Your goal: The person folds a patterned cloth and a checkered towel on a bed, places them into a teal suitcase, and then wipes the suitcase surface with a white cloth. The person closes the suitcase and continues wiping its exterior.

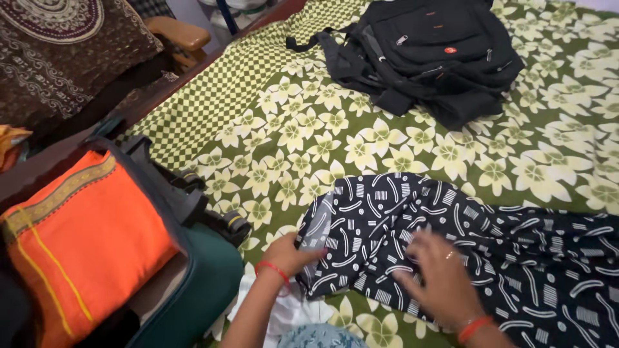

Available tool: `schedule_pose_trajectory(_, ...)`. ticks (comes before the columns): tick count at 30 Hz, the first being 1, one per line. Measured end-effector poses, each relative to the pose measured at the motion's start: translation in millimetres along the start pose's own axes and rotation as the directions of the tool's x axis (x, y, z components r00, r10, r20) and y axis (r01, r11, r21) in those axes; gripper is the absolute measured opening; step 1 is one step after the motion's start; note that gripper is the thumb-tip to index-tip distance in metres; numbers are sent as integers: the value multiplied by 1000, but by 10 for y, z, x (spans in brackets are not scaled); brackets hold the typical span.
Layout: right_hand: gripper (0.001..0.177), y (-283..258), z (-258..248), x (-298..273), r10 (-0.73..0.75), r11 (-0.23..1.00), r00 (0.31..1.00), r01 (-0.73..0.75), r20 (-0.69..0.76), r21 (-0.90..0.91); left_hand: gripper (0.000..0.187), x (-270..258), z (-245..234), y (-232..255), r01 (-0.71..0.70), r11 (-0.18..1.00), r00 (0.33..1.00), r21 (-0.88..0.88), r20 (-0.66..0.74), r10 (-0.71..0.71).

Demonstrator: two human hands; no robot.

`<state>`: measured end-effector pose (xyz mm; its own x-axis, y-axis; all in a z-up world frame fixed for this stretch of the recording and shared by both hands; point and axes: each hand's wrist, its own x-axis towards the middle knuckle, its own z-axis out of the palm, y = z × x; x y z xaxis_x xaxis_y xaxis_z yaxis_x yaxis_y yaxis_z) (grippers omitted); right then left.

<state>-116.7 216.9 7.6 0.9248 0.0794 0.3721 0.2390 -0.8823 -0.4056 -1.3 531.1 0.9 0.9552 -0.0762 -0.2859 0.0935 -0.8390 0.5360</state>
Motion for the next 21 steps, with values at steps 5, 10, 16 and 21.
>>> schedule_pose_trajectory(5,49,-264,197,-522,-13,989,994,28,106,-144,73,-773,170,159,-273,953,718,130,-632,292)
schedule_pose_trajectory(10,56,-430,106,-802,164,969,984,-147,74,-201,43,-997,351,282,-87,985,960,150,-253,123)
schedule_pose_trajectory(16,66,-394,-56,-877,276,937,955,-242,110,-251,28,-560,459,149,-320,919,889,-230,-409,207)
schedule_pose_trajectory(21,77,-389,-136,-832,159,943,987,-142,31,-300,31,-198,127,59,-348,805,882,-481,-459,107)
